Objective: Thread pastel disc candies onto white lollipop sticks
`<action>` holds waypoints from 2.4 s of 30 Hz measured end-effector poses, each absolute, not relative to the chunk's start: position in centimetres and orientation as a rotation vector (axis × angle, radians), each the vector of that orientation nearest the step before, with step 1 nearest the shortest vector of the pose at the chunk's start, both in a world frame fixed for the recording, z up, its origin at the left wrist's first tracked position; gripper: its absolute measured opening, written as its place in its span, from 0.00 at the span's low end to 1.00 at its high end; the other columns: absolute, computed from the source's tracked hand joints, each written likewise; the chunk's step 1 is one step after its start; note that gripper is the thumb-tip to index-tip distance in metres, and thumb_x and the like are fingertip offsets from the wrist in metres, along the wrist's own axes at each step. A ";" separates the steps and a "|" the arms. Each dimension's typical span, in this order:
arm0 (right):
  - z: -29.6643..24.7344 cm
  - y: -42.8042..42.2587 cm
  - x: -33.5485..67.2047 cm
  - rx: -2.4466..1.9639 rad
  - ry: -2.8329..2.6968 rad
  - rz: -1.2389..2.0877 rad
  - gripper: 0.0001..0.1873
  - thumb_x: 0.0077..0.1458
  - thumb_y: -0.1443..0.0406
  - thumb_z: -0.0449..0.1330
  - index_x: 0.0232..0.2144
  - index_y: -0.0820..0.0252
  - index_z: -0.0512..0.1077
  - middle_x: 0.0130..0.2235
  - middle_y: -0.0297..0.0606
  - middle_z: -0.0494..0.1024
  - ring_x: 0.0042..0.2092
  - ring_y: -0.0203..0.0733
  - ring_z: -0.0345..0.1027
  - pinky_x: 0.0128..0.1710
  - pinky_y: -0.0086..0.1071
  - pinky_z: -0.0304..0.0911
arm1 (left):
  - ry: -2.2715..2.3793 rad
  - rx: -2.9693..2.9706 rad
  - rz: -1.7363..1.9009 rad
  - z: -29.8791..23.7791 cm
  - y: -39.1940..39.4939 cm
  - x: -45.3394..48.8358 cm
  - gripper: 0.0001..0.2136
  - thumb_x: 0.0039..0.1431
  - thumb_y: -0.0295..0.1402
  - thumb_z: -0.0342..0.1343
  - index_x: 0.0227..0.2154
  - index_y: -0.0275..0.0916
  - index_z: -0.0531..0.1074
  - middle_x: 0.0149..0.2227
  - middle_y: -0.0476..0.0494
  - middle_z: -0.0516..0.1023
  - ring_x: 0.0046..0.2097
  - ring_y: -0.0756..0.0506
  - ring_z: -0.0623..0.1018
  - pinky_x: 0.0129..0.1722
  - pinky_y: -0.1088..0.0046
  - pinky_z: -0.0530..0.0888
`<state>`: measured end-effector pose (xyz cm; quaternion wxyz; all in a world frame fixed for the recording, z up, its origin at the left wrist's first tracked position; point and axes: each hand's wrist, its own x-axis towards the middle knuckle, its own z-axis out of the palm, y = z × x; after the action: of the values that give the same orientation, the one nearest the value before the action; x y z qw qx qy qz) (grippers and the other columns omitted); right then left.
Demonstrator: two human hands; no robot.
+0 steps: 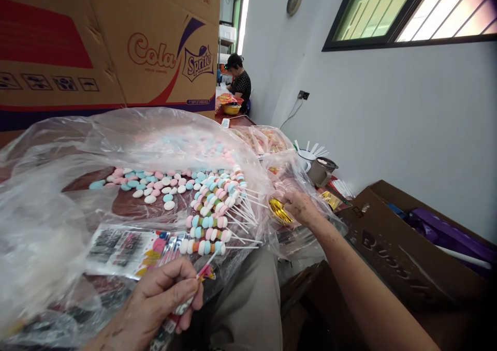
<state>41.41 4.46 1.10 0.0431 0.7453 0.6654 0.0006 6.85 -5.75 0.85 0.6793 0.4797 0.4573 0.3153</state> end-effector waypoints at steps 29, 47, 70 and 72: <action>1.6 -3.7 28.2 2.245 3.320 -0.866 0.09 0.57 0.68 0.54 0.28 0.59 0.72 0.27 0.32 0.76 0.29 0.34 0.67 0.31 0.25 0.61 | 0.700 0.784 0.885 0.1 -5.6 8.6 0.16 0.51 0.42 0.68 0.23 0.36 0.70 0.22 0.46 0.80 0.16 0.55 0.72 0.15 0.85 0.65; -1.5 -4.2 22.8 1.667 3.584 -0.134 0.16 0.60 0.73 0.51 0.23 0.61 0.70 0.25 0.35 0.72 0.29 0.37 0.62 0.30 0.31 0.55 | 1.157 0.895 0.992 0.0 -4.9 7.9 0.15 0.47 0.43 0.64 0.23 0.40 0.65 0.18 0.54 0.74 0.15 0.52 0.70 0.14 0.81 0.65; 1.6 -5.3 23.5 0.808 3.344 0.599 0.11 0.62 0.73 0.48 0.34 0.66 0.71 0.31 0.42 0.72 0.32 0.44 0.62 0.29 0.36 0.56 | 1.144 1.445 0.302 0.9 -3.3 5.7 0.05 0.46 0.26 0.55 0.26 0.41 0.74 0.18 0.52 0.76 0.16 0.49 0.71 0.16 0.78 0.64; 1.1 -4.8 22.8 1.138 3.310 0.753 0.12 0.60 0.75 0.47 0.32 0.65 0.70 0.29 0.42 0.71 0.30 0.45 0.61 0.27 0.36 0.54 | 1.293 1.720 0.652 0.9 -3.2 5.9 0.03 0.50 0.28 0.56 0.25 0.42 0.72 0.21 0.49 0.76 0.22 0.45 0.74 0.23 0.73 0.69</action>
<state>22.78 -4.76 1.12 -0.2176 0.3102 0.9024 0.2052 5.93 -3.22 0.87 0.4319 0.6898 0.5189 0.2616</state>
